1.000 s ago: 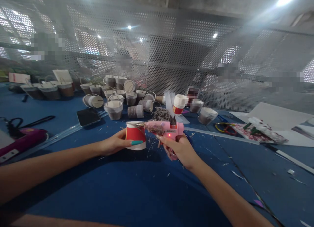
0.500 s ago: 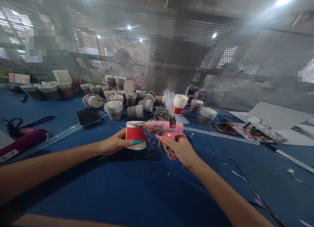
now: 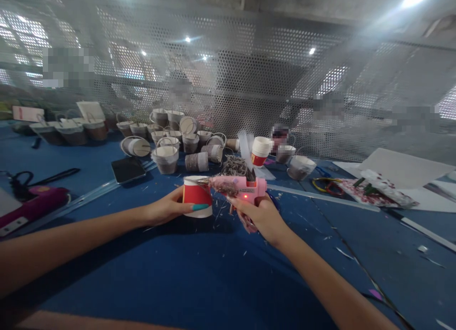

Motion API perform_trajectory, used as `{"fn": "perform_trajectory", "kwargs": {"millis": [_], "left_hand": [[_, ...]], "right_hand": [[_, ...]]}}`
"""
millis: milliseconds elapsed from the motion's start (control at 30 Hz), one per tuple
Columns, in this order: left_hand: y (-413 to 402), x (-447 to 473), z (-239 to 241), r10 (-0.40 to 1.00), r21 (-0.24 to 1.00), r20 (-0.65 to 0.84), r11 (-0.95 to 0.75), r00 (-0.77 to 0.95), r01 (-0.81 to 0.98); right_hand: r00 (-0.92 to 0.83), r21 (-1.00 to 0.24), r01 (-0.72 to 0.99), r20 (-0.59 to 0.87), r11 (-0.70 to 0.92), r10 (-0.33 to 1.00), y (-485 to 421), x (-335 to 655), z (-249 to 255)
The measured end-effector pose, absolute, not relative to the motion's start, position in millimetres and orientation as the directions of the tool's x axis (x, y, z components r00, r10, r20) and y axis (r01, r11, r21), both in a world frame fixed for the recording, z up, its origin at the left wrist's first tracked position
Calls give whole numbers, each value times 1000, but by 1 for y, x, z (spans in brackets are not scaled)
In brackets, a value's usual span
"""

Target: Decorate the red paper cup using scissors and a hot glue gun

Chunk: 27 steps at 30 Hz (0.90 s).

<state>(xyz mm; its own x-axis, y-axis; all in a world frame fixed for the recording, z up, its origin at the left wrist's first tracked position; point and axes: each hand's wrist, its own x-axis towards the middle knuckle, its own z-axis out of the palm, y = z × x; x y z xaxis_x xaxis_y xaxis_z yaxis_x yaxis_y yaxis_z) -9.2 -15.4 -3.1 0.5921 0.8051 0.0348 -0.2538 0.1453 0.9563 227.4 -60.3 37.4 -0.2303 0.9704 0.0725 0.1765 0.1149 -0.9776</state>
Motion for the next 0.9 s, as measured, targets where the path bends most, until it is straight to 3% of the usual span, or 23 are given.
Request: {"fn": "perform_trajectory", "kwargs": {"millis": [900], "left_hand": [[-16, -8, -2, 815, 958, 26, 144, 578, -246]], "right_hand": [[-226, -970, 219, 59, 109, 972, -62, 226, 41]]}}
